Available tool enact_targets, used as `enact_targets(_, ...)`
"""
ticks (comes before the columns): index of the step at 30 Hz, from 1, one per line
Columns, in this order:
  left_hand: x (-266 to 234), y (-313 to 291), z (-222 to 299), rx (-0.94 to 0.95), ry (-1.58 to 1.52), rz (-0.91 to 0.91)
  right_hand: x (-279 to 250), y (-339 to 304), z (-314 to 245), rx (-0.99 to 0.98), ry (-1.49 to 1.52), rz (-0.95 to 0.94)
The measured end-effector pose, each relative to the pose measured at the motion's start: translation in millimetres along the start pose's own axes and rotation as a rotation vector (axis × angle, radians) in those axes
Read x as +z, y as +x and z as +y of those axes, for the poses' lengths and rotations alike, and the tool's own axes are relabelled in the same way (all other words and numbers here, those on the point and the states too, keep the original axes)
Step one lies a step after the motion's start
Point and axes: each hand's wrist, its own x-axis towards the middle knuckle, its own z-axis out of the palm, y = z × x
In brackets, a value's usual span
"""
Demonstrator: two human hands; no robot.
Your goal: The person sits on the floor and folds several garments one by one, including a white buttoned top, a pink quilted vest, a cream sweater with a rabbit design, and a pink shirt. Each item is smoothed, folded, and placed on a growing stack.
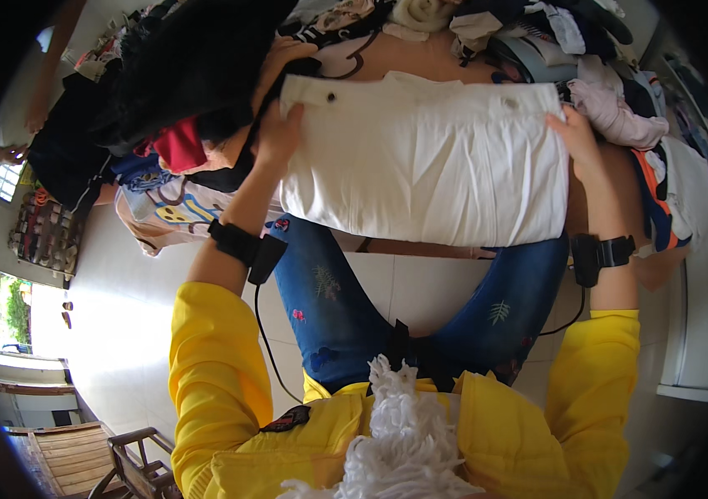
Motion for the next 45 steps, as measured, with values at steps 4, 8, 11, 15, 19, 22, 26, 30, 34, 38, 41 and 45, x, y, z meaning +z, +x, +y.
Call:
enact_targets(4, 21.3, 2.4, 12.0, 0.207, 0.460, -0.053, 16.0, 15.8, 9.2, -0.051, -0.881, 0.004)
enact_targets(8, 25.4, -34.8, 39.9, 0.573, 0.637, 0.252, 16.0, -18.2, 39.2, -0.245, -0.436, 0.180)
enact_targets(11, 10.3, -91.0, 73.7, 0.626, 0.386, 0.006, 5.2, -97.4, 42.5, -0.222, -0.260, 0.298)
enact_targets(15, 52.3, -152.4, 99.7, 0.622, 0.185, -0.289, 55.1, -213.6, 27.9, 0.050, 0.125, 0.602)
enact_targets(19, 109.4, -139.8, 91.4, 0.649, 0.382, -0.278, 102.5, -254.7, 16.5, 0.401, 0.884, 0.331)
enact_targets(22, 130.4, -135.2, 93.4, 0.675, 0.551, -0.207, 116.0, -228.4, 18.5, 0.565, 1.189, 0.215)
enact_targets(26, 103.0, -142.4, 87.3, 0.600, 0.257, -0.216, 124.2, -202.3, -3.0, 0.368, 1.012, 0.509)
enact_targets(30, 35.1, -172.0, 48.2, 0.332, 0.011, 0.271, 124.1, -175.3, -67.8, -0.163, 0.471, 0.607)
enact_targets(34, 4.9, -195.8, 15.6, -0.254, -0.539, 0.285, 181.8, -146.4, -117.5, -0.336, -0.116, 0.145)
enact_targets(38, 2.2, -197.1, 4.6, -0.580, -1.284, 0.227, 295.2, -122.5, -106.3, -0.886, -0.648, -0.363)
enact_targets(41, 3.1, -194.6, 4.5, -0.638, -1.217, 0.161, 328.8, -129.9, -80.2, -0.989, -0.823, -0.476)
enact_targets(45, 4.0, -187.3, -1.4, -0.569, -1.114, 0.104, 297.9, -130.4, -64.3, -0.957, -0.476, -0.564)
